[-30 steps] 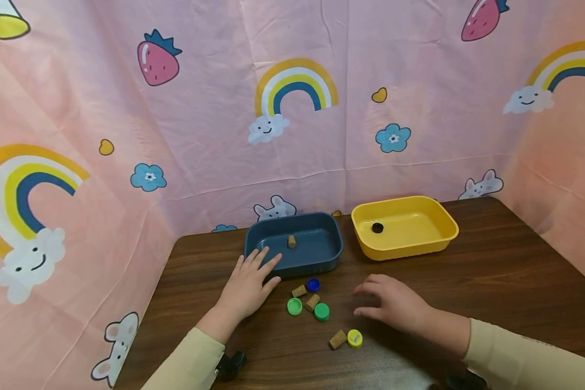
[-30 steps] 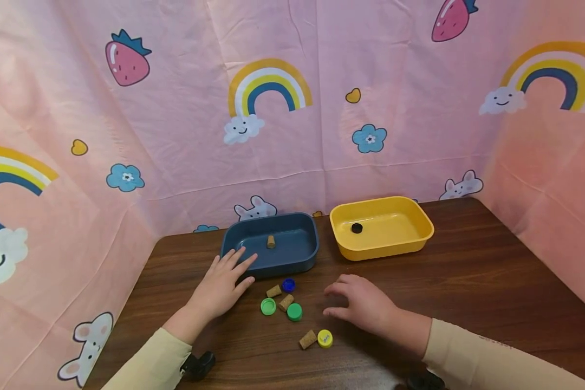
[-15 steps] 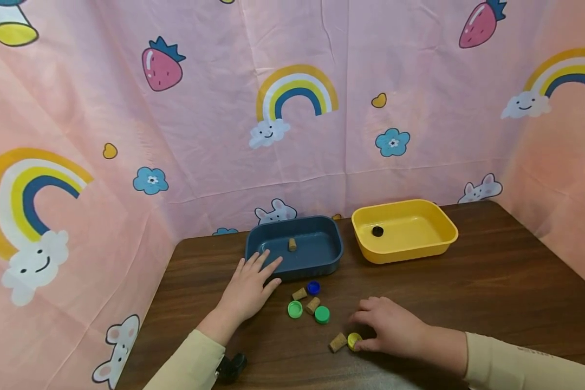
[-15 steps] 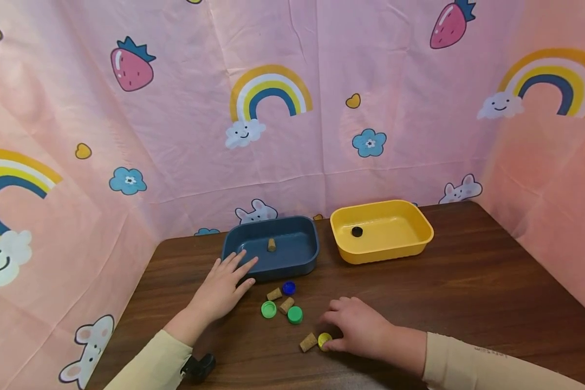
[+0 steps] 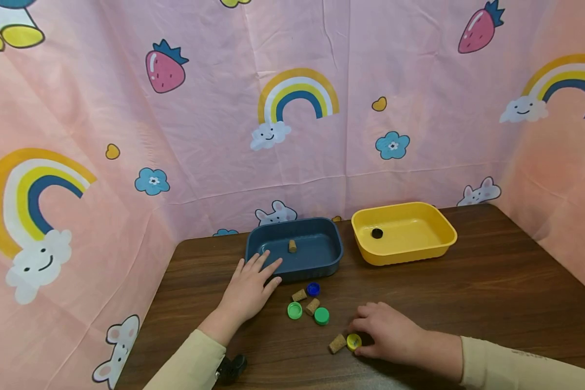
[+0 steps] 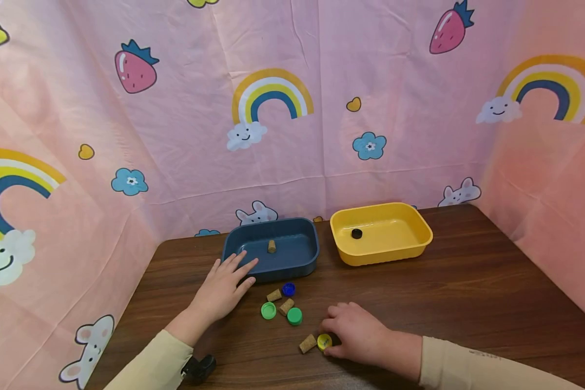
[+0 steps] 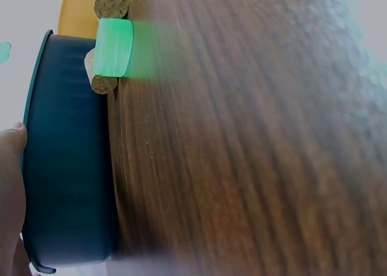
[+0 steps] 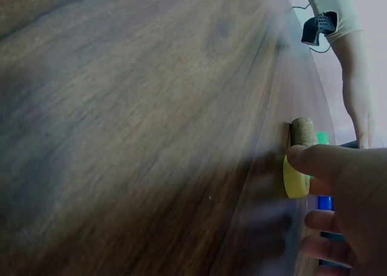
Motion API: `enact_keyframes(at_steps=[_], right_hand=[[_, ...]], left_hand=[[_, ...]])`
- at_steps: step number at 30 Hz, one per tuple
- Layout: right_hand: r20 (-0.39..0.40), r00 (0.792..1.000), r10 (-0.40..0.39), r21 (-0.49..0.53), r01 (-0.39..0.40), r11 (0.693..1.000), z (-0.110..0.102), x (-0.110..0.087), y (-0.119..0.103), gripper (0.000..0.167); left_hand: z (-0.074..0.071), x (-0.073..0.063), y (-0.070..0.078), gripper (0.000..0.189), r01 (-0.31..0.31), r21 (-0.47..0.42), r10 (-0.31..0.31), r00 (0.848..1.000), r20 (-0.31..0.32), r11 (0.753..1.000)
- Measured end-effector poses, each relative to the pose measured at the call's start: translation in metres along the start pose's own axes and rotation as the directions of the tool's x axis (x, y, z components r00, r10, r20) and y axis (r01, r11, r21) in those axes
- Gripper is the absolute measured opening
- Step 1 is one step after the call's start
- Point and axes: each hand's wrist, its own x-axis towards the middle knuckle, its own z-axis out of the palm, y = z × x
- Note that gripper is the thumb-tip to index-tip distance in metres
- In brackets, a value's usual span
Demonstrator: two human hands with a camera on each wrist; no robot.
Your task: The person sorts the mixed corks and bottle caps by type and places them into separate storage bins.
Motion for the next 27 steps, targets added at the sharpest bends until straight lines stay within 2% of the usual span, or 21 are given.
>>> enact_keyframes(at_steps=[16,21,27], right_hand=[[0.014,1.000,0.001,0.001,-0.001,1.000,0.005,0.002,0.001,0.024],[-0.033,0.999,0.021,-0.003,-0.021,1.000,0.003,-0.001,0.001,0.023],[-0.085,0.995,0.053,-0.009,-0.054,0.999,-0.010,-0.003,0.000,0.020]], left_hand=[[0.003,0.008,0.003,0.055,0.007,0.009,-0.007,1.000,0.007,1.000],[0.003,0.009,0.004,0.055,-0.002,0.015,0.002,1.000,0.005,1.000],[0.002,0.009,0.004,0.052,-0.003,0.008,0.004,1.000,-0.003,1.000]])
